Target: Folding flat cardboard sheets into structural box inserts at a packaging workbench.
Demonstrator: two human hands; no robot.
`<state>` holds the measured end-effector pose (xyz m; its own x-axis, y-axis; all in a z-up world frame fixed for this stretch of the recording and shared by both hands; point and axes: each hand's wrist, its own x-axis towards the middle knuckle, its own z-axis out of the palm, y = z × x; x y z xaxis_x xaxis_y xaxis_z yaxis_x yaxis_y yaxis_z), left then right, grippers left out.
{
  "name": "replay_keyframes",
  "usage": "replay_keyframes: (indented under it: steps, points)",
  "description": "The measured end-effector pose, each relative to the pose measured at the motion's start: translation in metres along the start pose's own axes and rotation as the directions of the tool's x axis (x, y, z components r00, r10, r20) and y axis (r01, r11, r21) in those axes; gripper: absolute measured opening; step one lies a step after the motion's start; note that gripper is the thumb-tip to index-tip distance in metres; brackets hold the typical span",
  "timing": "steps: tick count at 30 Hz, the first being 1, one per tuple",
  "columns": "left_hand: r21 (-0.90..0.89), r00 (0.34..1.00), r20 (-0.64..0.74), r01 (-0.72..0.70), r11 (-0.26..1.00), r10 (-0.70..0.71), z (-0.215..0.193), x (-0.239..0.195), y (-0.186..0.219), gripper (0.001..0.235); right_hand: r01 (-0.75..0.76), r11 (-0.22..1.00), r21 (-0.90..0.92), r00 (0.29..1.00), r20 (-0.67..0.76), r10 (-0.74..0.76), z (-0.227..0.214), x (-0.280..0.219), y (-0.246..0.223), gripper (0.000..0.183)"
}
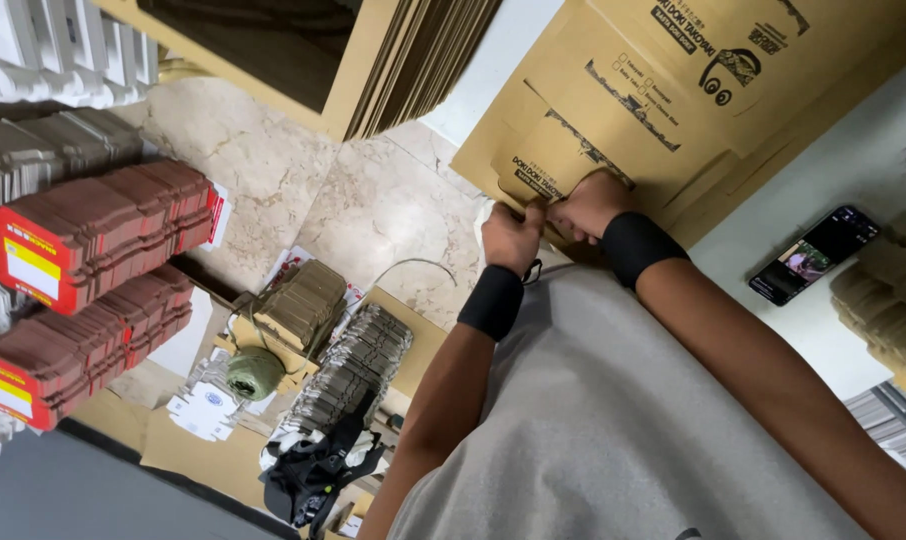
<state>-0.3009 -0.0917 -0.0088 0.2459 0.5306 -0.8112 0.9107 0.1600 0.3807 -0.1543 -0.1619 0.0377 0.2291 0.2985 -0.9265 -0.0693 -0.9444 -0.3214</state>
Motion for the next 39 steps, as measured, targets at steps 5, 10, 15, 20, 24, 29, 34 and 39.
replay_keyframes:
  steps: [5,10,15,20,24,29,34,39]
  points:
    - [0.190,0.958,-0.185,-0.184,0.964,0.219,0.038,-0.030,-0.005,0.041,0.071,0.988,-0.135,0.997,0.009,-0.071,0.004,0.031,0.021,0.022]
    - [0.140,0.971,-0.187,-0.126,0.982,0.151,0.008,-0.008,0.005,0.045,0.083,0.988,-0.128,0.997,0.005,-0.083,-0.011,-0.003,-0.004,0.028]
    - [0.068,0.998,0.053,0.011,0.998,-0.015,-0.025,0.035,-0.003,0.067,0.074,0.997,-0.007,0.997,0.007,-0.074,-0.014,-0.001,0.004,0.031]
    - [-0.524,0.997,0.028,-0.044,0.850,0.069,-0.057,0.114,-0.029,0.046,0.075,0.980,0.185,0.997,-0.018,-0.073,-0.009,0.012,0.023,0.045]
    - [-0.284,0.984,0.136,-0.071,0.956,0.114,-0.087,0.092,-0.001,0.035,0.038,0.912,0.409,0.989,-0.144,0.023,-0.001,0.001,0.000,0.049]
    - [-0.011,0.923,0.369,-0.111,0.994,0.107,-0.093,0.076,0.024,0.035,0.149,0.876,0.460,0.985,-0.150,-0.088,0.007,0.010,-0.032,0.030]
    - [0.231,0.914,0.405,-0.129,0.964,0.025,-0.088,0.075,0.043,0.030,0.108,0.946,0.306,0.984,-0.171,-0.057,-0.008,0.003,-0.048,0.031]
    - [0.312,0.905,0.423,-0.189,0.931,0.042,-0.095,0.024,0.111,0.025,0.008,0.999,-0.041,0.978,-0.209,-0.016,0.031,0.070,-0.026,0.031]
